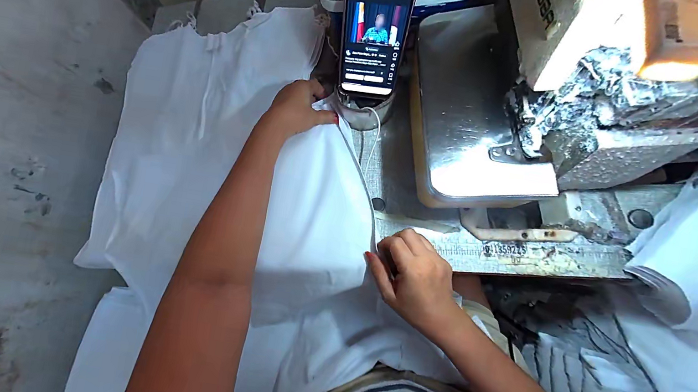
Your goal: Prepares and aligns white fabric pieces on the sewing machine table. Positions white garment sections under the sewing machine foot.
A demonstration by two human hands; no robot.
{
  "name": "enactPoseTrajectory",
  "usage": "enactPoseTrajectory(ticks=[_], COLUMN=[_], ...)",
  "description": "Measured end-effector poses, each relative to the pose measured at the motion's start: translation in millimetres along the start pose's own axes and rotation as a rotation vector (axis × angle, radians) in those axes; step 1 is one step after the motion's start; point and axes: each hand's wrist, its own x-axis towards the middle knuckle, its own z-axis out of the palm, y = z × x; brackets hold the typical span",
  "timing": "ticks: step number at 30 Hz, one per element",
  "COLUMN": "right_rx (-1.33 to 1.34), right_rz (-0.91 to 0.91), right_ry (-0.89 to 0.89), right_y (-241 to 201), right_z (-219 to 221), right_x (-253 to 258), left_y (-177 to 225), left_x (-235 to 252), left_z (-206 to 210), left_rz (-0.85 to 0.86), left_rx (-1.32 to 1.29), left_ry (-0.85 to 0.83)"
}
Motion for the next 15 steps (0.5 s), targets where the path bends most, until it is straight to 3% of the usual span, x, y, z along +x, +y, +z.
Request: enactPoseTrajectory(ticks=[8, 15], right_rx=[-0.011, 0.032], right_rz=[-0.015, 0.009], right_ry=[0.038, 0.06], right_y=[1, -4], right_z=[4, 3], right_x=[-2, -2], left_y=[10, 33], left_x=[-60, -123], left_z=[-28, -60], left_rz=[0.172, 0.394], left_rx=[-0.156, -0.013], left_ry=[0.288, 0.486])
